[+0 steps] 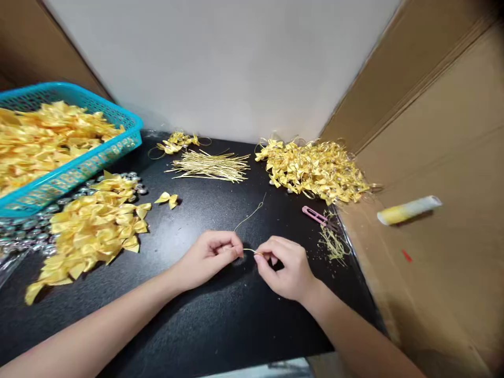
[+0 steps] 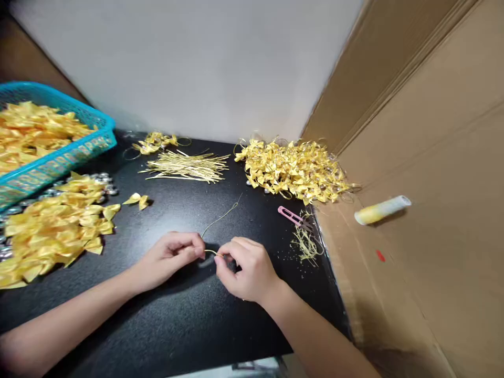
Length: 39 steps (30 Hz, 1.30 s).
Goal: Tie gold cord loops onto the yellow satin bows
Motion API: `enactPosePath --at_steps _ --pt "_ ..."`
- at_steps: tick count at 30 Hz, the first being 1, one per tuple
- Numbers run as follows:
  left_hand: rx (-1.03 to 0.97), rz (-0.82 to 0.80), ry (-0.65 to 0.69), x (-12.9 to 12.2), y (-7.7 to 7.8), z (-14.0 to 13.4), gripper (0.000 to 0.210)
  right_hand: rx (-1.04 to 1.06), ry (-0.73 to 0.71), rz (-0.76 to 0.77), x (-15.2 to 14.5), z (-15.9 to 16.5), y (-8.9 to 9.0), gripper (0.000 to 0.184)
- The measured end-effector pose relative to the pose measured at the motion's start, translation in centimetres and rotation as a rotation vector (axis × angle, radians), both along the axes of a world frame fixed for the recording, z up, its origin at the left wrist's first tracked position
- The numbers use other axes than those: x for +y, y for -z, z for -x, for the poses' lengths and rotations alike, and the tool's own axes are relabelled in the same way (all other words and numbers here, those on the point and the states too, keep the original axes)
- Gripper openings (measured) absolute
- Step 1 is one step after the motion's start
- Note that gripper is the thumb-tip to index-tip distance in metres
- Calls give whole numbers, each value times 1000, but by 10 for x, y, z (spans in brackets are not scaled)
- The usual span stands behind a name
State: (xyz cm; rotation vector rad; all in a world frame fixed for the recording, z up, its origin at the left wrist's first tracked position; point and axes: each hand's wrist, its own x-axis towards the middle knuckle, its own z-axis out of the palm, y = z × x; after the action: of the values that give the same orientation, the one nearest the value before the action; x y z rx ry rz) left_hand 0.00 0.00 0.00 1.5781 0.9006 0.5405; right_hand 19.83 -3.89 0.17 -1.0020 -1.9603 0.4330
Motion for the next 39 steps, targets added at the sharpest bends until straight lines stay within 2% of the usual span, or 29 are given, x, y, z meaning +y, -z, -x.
enactPosePath --at_steps 11,17,28,39 --pt "-6 36 -49 -1 -1 0 30 39 21 -65 4 -7 1 13" --pt "-5 49 -76 0 -4 0 29 50 47 -38 5 -8 1 12" --pt "9 22 -66 -1 -1 1 27 44 49 11 0 -2 1 8" --pt "26 24 -67 0 -1 0 28 46 61 12 0 -2 0 11"
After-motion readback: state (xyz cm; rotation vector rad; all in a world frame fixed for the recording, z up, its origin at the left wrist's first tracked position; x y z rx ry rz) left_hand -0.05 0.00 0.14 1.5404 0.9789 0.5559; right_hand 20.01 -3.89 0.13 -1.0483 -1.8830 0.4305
